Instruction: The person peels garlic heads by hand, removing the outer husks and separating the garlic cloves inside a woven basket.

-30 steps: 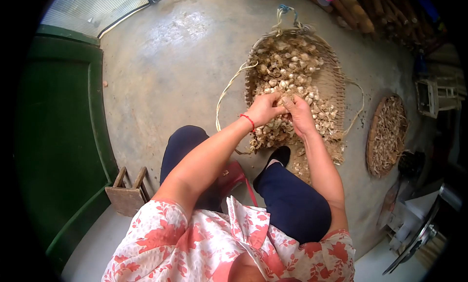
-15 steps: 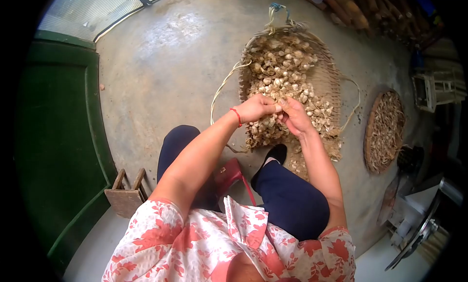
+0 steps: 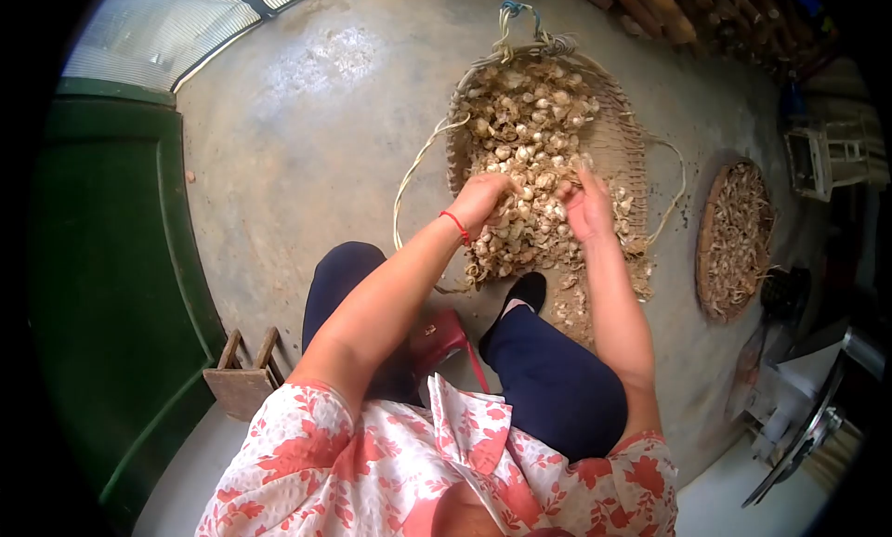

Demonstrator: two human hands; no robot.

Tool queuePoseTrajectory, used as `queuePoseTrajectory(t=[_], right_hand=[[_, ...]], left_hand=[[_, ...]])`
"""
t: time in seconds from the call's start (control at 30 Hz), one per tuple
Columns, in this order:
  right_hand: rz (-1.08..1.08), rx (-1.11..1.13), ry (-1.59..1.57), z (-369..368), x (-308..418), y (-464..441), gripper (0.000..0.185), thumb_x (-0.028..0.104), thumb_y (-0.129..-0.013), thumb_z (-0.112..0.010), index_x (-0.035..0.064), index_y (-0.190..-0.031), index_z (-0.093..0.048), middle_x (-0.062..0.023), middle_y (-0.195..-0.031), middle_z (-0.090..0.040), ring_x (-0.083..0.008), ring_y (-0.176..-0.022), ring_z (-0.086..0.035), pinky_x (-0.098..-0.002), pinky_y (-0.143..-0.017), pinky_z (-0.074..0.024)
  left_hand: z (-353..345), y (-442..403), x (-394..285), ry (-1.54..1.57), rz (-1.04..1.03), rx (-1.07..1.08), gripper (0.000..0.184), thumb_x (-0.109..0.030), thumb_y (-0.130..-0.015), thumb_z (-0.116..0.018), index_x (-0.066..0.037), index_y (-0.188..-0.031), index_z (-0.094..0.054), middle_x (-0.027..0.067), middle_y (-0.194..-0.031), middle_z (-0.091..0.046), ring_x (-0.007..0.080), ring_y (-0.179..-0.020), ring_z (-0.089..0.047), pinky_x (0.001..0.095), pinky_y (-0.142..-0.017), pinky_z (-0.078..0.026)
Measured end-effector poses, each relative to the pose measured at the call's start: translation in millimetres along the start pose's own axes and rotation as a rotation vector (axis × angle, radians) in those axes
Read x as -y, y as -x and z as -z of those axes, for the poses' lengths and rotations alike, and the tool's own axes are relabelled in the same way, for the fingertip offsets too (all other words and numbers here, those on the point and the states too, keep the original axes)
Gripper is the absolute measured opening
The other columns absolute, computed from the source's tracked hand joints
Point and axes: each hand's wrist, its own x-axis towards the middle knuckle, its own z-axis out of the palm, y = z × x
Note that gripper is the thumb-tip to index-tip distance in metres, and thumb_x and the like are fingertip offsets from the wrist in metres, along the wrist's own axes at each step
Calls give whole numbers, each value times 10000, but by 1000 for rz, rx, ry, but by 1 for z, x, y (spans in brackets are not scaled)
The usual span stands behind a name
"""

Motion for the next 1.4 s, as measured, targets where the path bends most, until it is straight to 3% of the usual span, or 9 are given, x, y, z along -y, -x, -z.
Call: queuePoseTrajectory(t=[0.07,0.17,0.37,0.53,0.83,0.97,1.1,1.33,1.4], right_hand=[[193,-200,816,7,7,-2,232,154,-927,-541,19,-1115,-539,-87,-855,-608,-98,-641,-563,-226,-568,-519],[184,-199,1124,-18,-2,20,279,128,-916,-548,40,-1179,-525,-102,-903,-624,-97,-651,-568,-215,-545,-507],[156,14,1103,-16,-14,18,115,107,-896,-572,39,-984,-542,-20,-746,-606,-77,-612,-564,-201,-524,-444],[47,193,473,-22,-13,23,147,176,-925,-567,42,-977,-539,-59,-862,-629,-111,-725,-611,-251,-648,-501],[-83,226,330,-4,-13,18,160,170,-925,-562,34,-1001,-527,-63,-891,-622,-130,-768,-614,-288,-718,-536],[33,93,378,0,-16,13,183,150,-930,-547,24,-1062,-526,-69,-883,-620,-123,-757,-612,-288,-710,-543],[-31,224,578,-24,0,25,281,67,-885,-569,55,-1165,-548,-64,-878,-620,-125,-723,-598,-277,-690,-536],[77,319,1465,-7,19,31,158,208,-810,-613,60,-771,-573,-26,-781,-577,-131,-717,-552,-266,-659,-457],[-231,480,1713,28,53,49,128,187,-810,-581,63,-814,-613,-90,-863,-626,-190,-771,-588,-321,-682,-473]], left_hand=[[3,-9,7,-327,-96,-414,219,-166,-911,-477,-3,-959,-616,31,-733,-595,105,-550,-523,251,-435,-388],[9,-20,12,-221,-121,-481,226,-111,-932,-425,23,-1015,-587,72,-861,-609,126,-573,-559,265,-495,-457],[-2,-15,13,-94,-132,-300,148,-53,-921,-450,-6,-1015,-554,77,-909,-602,146,-649,-596,293,-556,-505],[-14,0,4,6,75,77,77,-112,-879,-572,-60,-931,-547,51,-797,-589,110,-579,-516,261,-491,-413],[-18,-1,15,-715,-333,-127,209,-226,-897,-584,-31,-970,-565,-7,-661,-525,78,-486,-440,240,-443,-357],[-13,-2,12,-584,-181,-184,219,-263,-916,-556,-45,-934,-563,-3,-666,-528,76,-467,-417,245,-429,-329],[-12,12,-5,7,18,-29,338,-353,-944,-516,-62,-778,-554,15,-641,-527,66,-432,-341,241,-406,-234],[-13,6,2,-752,-129,-197,398,-401,-935,-498,-43,-854,-650,61,-619,-537,176,-526,-506,315,-513,-418],[2,-5,19,-1010,-338,-245,331,-359,-911,-521,-60,-874,-660,73,-677,-569,218,-630,-547,343,-608,-441]])
